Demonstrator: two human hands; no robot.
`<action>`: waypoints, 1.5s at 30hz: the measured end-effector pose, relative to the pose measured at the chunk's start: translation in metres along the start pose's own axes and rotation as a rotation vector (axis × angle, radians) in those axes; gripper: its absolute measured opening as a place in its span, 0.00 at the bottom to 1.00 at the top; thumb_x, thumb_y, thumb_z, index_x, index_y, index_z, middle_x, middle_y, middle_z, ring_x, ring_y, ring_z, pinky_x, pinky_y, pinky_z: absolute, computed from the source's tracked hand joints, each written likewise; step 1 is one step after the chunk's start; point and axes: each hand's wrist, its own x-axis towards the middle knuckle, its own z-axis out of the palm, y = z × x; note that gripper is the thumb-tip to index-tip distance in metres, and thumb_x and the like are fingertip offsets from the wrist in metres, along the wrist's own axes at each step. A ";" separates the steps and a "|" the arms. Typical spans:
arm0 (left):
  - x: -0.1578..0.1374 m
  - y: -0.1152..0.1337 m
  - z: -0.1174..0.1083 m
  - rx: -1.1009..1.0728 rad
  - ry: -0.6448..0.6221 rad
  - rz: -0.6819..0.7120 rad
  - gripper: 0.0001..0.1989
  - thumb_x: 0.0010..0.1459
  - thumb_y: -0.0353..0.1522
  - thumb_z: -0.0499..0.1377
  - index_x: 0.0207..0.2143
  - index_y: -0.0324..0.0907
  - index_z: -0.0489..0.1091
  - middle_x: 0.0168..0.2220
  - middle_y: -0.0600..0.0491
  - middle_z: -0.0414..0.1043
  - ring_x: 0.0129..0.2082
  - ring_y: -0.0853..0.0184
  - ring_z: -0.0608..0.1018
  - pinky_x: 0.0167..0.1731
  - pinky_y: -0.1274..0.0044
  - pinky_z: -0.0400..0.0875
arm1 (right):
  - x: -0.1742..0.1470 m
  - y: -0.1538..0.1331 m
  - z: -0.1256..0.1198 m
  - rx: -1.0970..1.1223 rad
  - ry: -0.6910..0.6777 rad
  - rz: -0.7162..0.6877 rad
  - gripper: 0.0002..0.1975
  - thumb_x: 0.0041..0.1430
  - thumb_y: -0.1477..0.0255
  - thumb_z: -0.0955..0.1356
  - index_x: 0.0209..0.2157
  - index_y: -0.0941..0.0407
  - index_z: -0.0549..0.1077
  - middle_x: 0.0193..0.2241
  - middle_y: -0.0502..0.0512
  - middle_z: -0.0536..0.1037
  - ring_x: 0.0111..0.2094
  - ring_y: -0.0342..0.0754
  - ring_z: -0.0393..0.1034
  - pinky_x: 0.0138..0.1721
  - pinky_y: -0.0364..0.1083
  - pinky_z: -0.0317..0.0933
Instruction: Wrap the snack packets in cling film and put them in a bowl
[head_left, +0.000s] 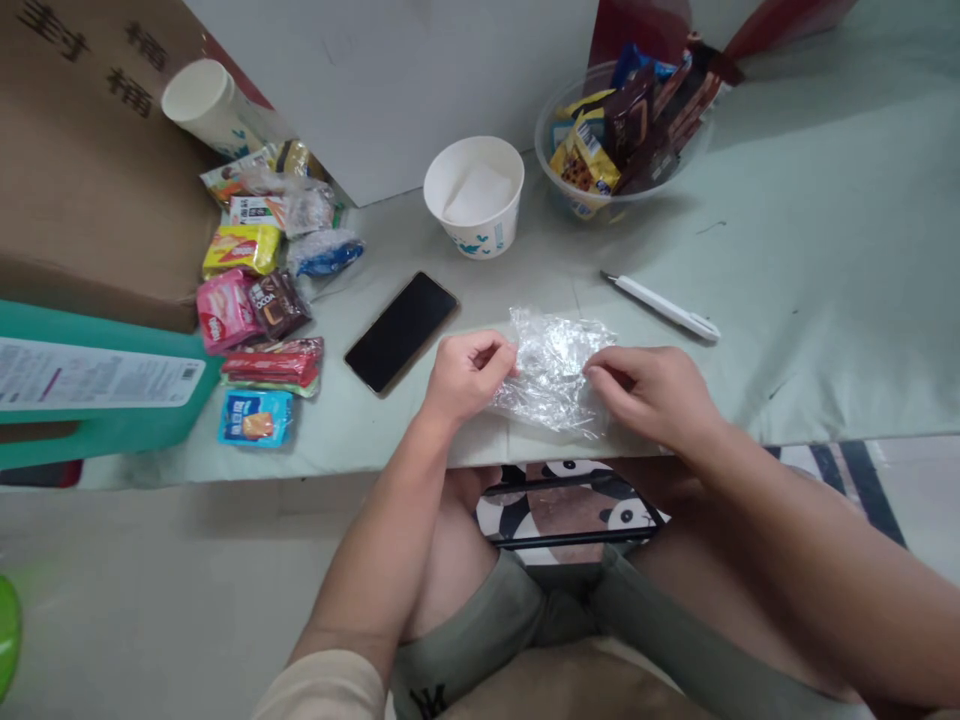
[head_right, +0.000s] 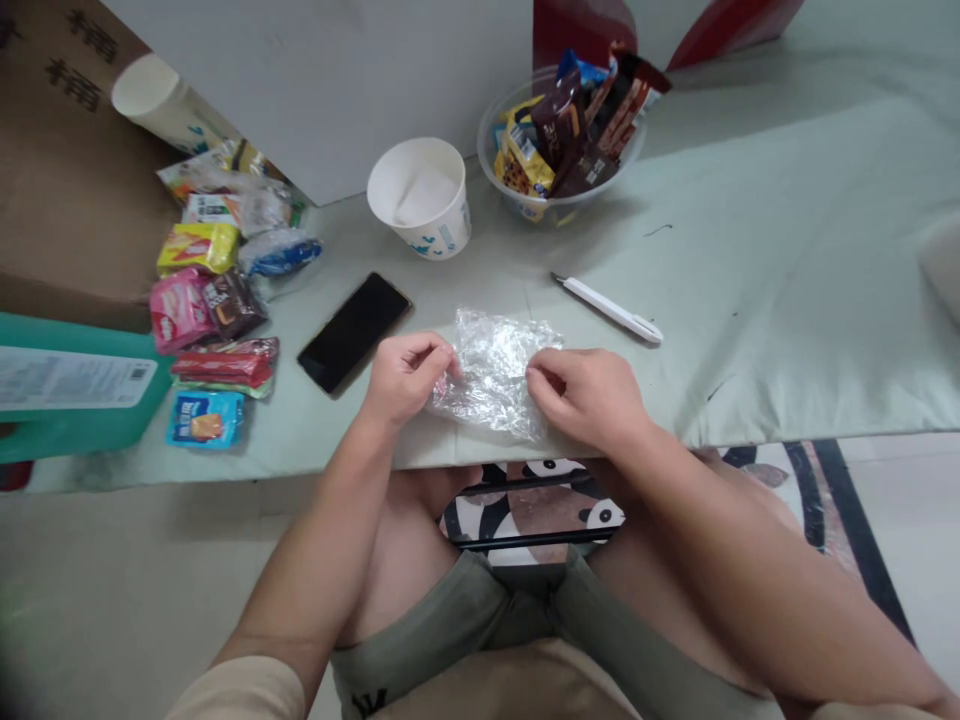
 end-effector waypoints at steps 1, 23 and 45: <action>0.000 0.000 -0.001 0.046 0.006 -0.007 0.16 0.58 0.38 0.57 0.19 0.42 0.70 0.18 0.54 0.72 0.17 0.73 0.68 0.20 0.77 0.59 | 0.001 0.000 0.000 -0.030 -0.009 0.011 0.16 0.61 0.65 0.62 0.22 0.53 0.72 0.17 0.50 0.71 0.20 0.44 0.61 0.26 0.46 0.51; 0.000 -0.009 -0.002 0.574 0.072 0.044 0.07 0.58 0.30 0.60 0.39 0.44 0.77 0.34 0.53 0.75 0.25 0.70 0.71 0.32 0.74 0.67 | -0.025 -0.032 0.040 -0.297 0.072 -0.488 0.22 0.67 0.63 0.67 0.57 0.60 0.74 0.59 0.65 0.77 0.61 0.63 0.68 0.61 0.60 0.62; -0.011 -0.011 0.003 0.554 0.036 0.430 0.06 0.61 0.29 0.57 0.33 0.44 0.74 0.39 0.49 0.82 0.47 0.58 0.81 0.52 0.64 0.73 | -0.005 0.000 0.033 -0.265 0.103 -0.415 0.17 0.66 0.69 0.66 0.54 0.56 0.75 0.58 0.61 0.78 0.62 0.60 0.70 0.60 0.57 0.58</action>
